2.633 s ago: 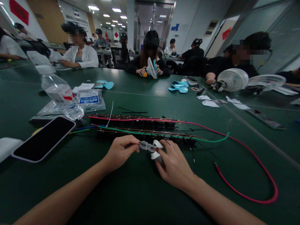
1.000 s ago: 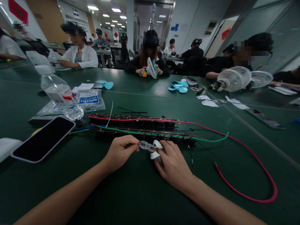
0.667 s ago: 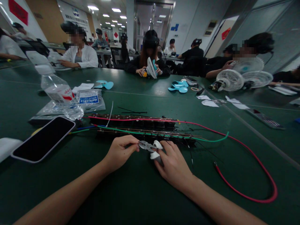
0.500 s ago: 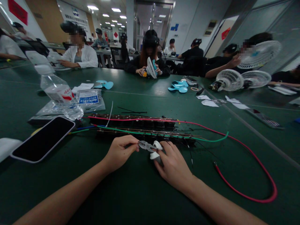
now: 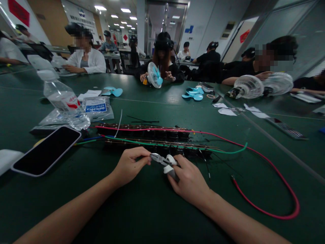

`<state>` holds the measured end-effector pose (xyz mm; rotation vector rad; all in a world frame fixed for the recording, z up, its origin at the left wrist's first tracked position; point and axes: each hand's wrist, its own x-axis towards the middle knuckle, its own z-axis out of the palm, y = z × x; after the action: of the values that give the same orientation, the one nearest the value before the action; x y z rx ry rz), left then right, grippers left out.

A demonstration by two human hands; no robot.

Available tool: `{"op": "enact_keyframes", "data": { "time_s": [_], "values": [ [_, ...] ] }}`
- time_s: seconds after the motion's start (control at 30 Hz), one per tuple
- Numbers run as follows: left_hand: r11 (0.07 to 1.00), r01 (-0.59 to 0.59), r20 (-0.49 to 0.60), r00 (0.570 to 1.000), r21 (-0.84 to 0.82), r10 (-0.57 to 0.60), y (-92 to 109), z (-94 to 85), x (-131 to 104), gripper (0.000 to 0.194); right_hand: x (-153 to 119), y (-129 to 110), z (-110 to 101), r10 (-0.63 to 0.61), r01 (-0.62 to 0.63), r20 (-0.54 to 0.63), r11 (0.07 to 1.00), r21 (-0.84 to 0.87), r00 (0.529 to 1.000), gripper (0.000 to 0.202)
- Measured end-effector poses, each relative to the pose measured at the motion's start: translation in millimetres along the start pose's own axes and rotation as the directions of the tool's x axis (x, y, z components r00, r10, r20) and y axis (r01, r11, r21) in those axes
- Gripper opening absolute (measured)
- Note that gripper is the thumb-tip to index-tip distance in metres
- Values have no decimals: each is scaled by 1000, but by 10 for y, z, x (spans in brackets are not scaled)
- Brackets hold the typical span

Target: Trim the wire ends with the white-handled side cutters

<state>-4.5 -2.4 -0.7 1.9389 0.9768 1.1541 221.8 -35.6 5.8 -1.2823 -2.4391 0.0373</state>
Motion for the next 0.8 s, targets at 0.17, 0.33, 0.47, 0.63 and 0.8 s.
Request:
{"op": "enact_keyframes", "data": {
  "time_s": [0.17,0.33,0.47,0.63,0.8],
  "values": [
    [1000,18,1,1000,0,-18,22,-3,3,17,7,5,4,-5,5,1,1000,-18,1000,9],
    [999,24,-6,1000,-38,-24,13,0,-3,17,23,-14,-18,-32,30,-27,997,-66,999,22],
    [996,46,-10,999,-75,-47,2,4,-9,17,26,-13,-19,-46,42,-45,996,-79,998,28],
    [995,58,-9,998,-87,-59,-4,3,-10,17,27,-14,-19,-50,45,-47,994,-97,998,27],
    [996,40,2,999,-79,-40,-9,-1,-4,17,33,-23,-34,-56,49,-58,993,-111,997,26]
  ]
}}
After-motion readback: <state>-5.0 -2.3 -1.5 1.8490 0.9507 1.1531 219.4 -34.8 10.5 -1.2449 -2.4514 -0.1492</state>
